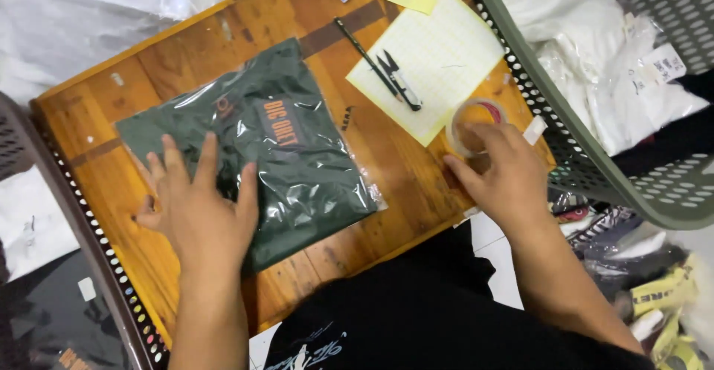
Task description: A person packages a folded t-shirt into a plastic bag and seals it with tape.
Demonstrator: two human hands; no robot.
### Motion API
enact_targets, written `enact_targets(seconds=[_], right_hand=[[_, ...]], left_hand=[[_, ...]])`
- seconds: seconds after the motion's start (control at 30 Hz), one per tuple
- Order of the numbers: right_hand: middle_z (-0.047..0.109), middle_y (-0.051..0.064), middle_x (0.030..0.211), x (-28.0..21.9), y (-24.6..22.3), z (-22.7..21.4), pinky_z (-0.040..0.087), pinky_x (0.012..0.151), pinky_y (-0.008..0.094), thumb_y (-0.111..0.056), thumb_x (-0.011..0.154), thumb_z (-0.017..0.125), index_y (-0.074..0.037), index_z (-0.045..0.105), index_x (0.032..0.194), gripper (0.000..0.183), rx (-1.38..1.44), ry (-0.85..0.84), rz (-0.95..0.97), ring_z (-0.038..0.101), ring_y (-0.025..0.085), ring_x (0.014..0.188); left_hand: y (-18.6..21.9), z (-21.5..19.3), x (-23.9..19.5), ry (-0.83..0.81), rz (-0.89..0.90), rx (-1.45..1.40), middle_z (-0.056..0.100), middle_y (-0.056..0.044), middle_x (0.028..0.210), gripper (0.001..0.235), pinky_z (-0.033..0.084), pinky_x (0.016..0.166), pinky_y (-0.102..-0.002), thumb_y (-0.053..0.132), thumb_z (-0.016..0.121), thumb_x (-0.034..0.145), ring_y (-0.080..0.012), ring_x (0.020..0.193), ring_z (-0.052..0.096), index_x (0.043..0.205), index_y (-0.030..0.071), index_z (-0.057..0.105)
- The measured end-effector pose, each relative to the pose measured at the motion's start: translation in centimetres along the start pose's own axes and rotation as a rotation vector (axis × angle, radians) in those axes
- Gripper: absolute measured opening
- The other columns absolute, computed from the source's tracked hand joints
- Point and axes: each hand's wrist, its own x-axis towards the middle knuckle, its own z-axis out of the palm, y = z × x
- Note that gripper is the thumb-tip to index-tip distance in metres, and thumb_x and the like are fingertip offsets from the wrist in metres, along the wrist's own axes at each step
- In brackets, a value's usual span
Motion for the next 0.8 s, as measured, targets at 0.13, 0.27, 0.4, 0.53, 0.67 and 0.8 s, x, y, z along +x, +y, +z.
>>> enact_targets(seconds=[0.13, 0.27, 0.4, 0.53, 0.67, 0.8], right_hand=[[0.059, 0.004, 0.098, -0.5, -0.7, -1.2, 0.045, 0.060, 0.033, -0.028, 0.079, 0.061, -0.013, 0.060, 0.105, 0.030, -0.008, -0.205, 0.046, 0.057, 0.021, 0.088], [0.057, 0.008, 0.088, -0.4, -1.9, -1.4, 0.044, 0.062, 0.033, -0.016, 0.081, 0.057, -0.004, 0.057, 0.089, 0.014, 0.106, -0.176, -0.002, 0.055, 0.023, 0.077], [0.054, 0.013, 0.092, -0.2, -5.3, -2.5, 0.041, 0.077, 0.029, -0.008, 0.081, 0.054, -0.001, 0.049, 0.084, 0.009, 0.654, -0.151, -0.163, 0.053, 0.024, 0.088], [0.059, 0.010, 0.094, -0.1, -8.1, -0.4, 0.044, 0.076, 0.029, -0.012, 0.079, 0.056, -0.006, 0.052, 0.090, 0.013, 0.787, -0.250, -0.373, 0.058, 0.023, 0.085], [0.056, 0.015, 0.104, 1.1, -9.5, 2.0, 0.046, 0.081, 0.035, -0.028, 0.084, 0.047, -0.005, 0.050, 0.097, 0.026, 0.934, -0.358, -0.570, 0.059, 0.028, 0.094], [0.055, 0.016, 0.105, 2.9, -11.7, 1.3, 0.044, 0.077, 0.030, -0.001, 0.077, 0.051, -0.001, 0.046, 0.110, 0.033, 1.036, -0.317, -0.430, 0.052, 0.020, 0.080]], left_hand=[[4.9, -2.6, 0.0, -0.032, 0.087, -0.222, 0.047, -0.012, 0.127, 0.041, 0.021, 0.083, -0.042, 0.038, 0.055, 0.079, -0.0274, 0.116, 0.043, 0.112, 0.014, 0.059], [7.4, -2.6, -0.2, -0.044, 0.238, -0.638, 0.053, -0.009, 0.117, 0.032, 0.032, 0.090, -0.041, 0.028, 0.057, 0.080, -0.0236, 0.106, 0.050, 0.106, 0.010, 0.058], [8.0, -2.5, -0.5, -0.241, 0.206, -1.074, 0.044, -0.011, 0.127, 0.054, 0.047, 0.084, -0.031, 0.027, 0.064, 0.074, -0.0213, 0.117, 0.045, 0.122, 0.011, 0.044], [7.2, -2.5, -0.6, -0.496, 0.119, -1.302, 0.031, -0.018, 0.137, 0.093, 0.047, 0.087, -0.036, 0.033, 0.070, 0.063, -0.0286, 0.119, 0.044, 0.134, 0.011, 0.015], [5.7, -2.2, -0.8, -0.334, 0.170, -1.366, 0.045, -0.008, 0.125, 0.081, 0.051, 0.085, -0.027, 0.024, 0.074, 0.063, -0.0162, 0.105, 0.052, 0.130, 0.012, 0.029], [3.9, -2.0, -0.5, -0.108, 0.075, -1.351, 0.039, -0.006, 0.124, 0.071, 0.053, 0.084, -0.026, 0.020, 0.077, 0.065, -0.0167, 0.110, 0.046, 0.124, 0.017, 0.038]])
